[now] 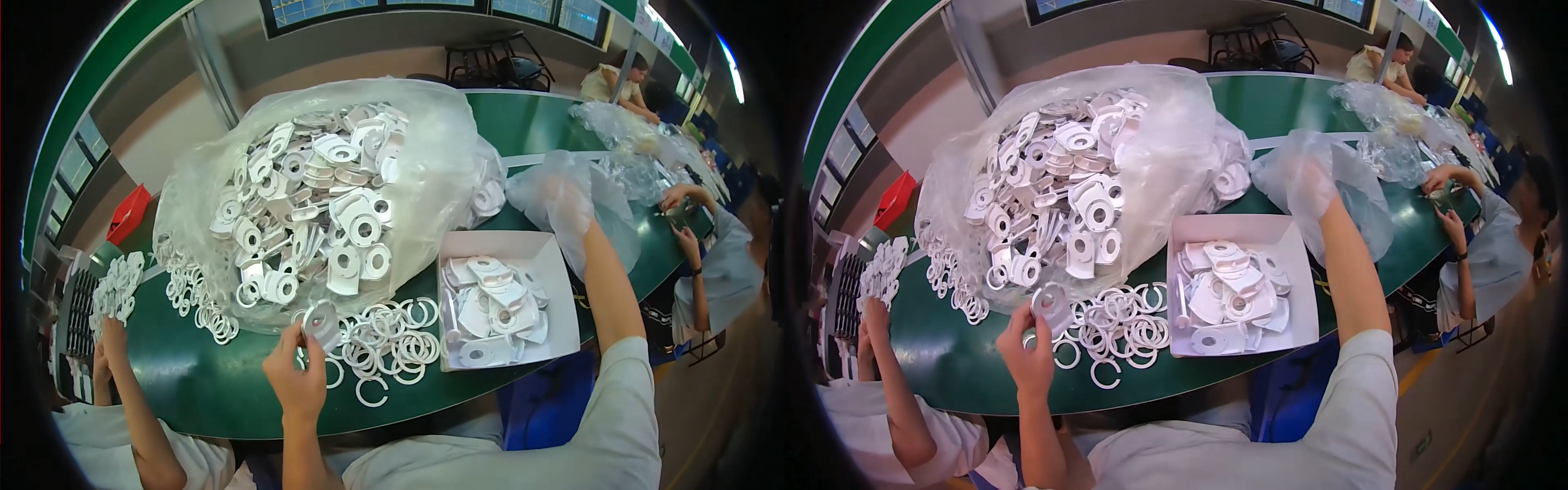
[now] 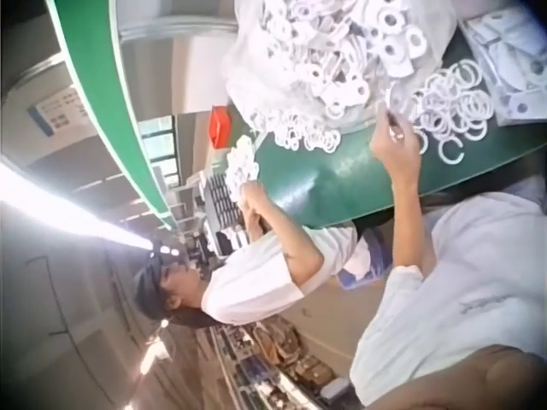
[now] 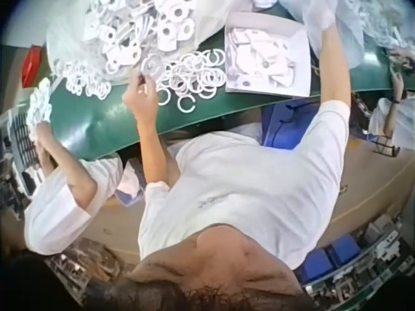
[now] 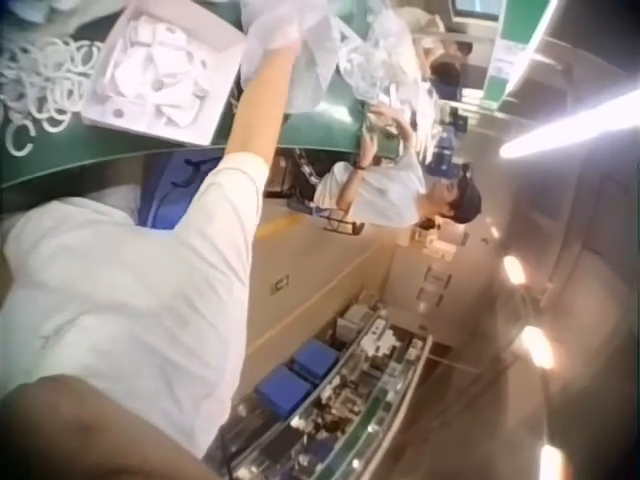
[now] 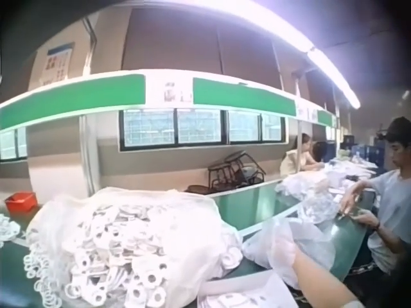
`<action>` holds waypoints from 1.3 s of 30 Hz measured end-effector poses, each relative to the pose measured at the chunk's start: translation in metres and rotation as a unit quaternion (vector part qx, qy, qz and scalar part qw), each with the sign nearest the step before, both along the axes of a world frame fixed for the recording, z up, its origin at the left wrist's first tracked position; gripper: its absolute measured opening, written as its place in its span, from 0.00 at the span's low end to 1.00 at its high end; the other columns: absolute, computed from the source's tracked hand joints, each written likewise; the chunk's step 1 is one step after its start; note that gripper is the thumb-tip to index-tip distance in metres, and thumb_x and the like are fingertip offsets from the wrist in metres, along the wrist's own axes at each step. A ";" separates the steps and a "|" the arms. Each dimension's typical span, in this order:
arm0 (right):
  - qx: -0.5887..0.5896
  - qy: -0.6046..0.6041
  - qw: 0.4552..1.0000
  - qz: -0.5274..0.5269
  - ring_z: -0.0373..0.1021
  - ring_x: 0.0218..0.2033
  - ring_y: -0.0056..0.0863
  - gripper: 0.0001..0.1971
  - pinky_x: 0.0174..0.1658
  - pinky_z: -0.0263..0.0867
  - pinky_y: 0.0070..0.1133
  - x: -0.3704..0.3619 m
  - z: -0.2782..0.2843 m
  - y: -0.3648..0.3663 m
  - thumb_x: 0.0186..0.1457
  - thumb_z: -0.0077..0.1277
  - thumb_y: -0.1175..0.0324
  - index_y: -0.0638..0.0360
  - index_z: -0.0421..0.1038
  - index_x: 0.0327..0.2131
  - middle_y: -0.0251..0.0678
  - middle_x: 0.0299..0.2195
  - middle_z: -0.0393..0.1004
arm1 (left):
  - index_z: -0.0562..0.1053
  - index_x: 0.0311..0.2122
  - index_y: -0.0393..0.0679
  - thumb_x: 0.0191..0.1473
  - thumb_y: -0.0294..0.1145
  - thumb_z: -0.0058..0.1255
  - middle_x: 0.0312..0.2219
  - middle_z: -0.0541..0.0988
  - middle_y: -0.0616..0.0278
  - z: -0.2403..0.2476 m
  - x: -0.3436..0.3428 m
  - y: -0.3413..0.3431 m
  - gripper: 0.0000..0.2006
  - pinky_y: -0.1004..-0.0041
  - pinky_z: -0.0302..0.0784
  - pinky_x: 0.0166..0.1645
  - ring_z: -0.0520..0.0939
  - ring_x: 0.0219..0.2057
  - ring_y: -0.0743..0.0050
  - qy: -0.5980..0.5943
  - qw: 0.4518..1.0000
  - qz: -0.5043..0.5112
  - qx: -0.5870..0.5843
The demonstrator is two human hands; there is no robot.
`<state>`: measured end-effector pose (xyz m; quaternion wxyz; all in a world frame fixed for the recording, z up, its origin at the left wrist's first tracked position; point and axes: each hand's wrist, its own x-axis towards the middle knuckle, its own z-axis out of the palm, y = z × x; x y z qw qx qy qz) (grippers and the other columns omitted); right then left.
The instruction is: Assembling small white plastic components by fitting rings onto circular bases.
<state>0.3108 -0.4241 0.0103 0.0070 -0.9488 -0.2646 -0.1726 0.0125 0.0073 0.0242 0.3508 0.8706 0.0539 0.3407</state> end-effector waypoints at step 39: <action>0.338 -0.004 0.919 0.204 0.74 0.40 0.39 0.08 0.39 0.72 0.25 -0.317 0.049 0.145 0.43 0.57 0.75 0.60 0.77 0.31 0.38 0.35 0.77 | 0.65 0.50 0.28 0.52 0.15 0.45 0.41 0.77 0.53 -0.024 -0.053 -0.098 0.18 0.81 0.71 0.42 0.77 0.39 0.77 0.151 0.743 -0.304 -0.577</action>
